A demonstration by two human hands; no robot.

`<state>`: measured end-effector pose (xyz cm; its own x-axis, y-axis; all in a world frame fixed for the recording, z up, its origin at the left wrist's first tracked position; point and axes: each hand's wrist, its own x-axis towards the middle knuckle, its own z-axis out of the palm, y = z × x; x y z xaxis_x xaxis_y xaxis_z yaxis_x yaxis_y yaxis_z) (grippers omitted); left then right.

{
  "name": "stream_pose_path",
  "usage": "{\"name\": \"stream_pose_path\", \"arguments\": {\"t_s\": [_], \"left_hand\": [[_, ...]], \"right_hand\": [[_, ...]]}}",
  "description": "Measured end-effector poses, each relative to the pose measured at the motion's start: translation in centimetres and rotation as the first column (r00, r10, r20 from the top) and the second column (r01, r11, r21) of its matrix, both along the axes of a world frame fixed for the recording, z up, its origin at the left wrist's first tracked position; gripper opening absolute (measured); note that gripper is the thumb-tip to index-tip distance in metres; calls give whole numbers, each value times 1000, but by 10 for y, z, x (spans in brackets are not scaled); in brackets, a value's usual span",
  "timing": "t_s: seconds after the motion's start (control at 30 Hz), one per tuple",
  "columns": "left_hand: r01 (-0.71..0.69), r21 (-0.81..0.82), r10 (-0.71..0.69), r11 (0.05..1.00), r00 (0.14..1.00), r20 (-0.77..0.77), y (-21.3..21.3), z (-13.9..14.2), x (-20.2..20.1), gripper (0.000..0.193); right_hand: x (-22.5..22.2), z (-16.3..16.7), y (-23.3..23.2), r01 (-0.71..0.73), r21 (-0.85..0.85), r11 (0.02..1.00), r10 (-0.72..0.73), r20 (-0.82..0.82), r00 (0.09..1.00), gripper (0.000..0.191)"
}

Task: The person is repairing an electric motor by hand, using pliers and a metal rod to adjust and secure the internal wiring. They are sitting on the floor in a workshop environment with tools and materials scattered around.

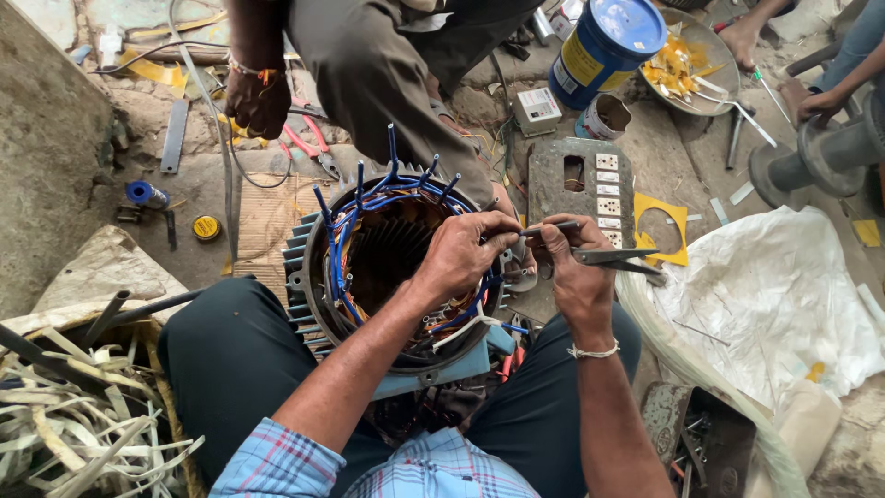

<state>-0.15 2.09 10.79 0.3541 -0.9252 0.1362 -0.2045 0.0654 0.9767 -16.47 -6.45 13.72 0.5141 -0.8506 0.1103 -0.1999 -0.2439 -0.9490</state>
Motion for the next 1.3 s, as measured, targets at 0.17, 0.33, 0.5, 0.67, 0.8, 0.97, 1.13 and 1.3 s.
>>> {"name": "stream_pose_path", "arguments": {"t_s": [0.17, 0.33, 0.5, 0.67, 0.8, 0.97, 1.13, 1.3], "left_hand": [[-4, -17, 4, 1000, 1000, 20, 2, 0, -1, 21], [18, -61, -16, 998, 999, 32, 9, -6, 0, 41], [21, -66, -24, 998, 999, -47, 11, -14, -2, 50], [6, -82, -12, 997, 997, -74, 11, -18, -7, 48], [9, -77, -14, 997, 998, -65, 19, -13, -4, 45], [-53, -46, 53, 998, 999, 0, 44, 3, 5, 37], [-165, -87, 153, 982, 980, -131, 98, 16, 7, 28], [-138, -97, 70, 986, 858, -508, 166, 20, 1, 32]], "right_hand": [[1, 12, 8, -66, -304, 950, 17, -159, 987, 20], [3, 13, 9, -93, -267, 959, 29, -235, 972, 18], [4, 0, 2, -126, -154, 980, 84, -257, 963, 20], [-3, -13, -1, -102, -125, 987, 60, -300, 952, 23], [-4, -24, 1, -159, 41, 986, 163, -134, 977, 27], [-30, -18, 2, 58, -25, 998, -60, -85, 995, 31], [-48, -28, 27, 11, 8, 1000, -11, 18, 1000, 33], [-51, -40, 35, -49, 19, 999, 49, -20, 999, 38]]}}
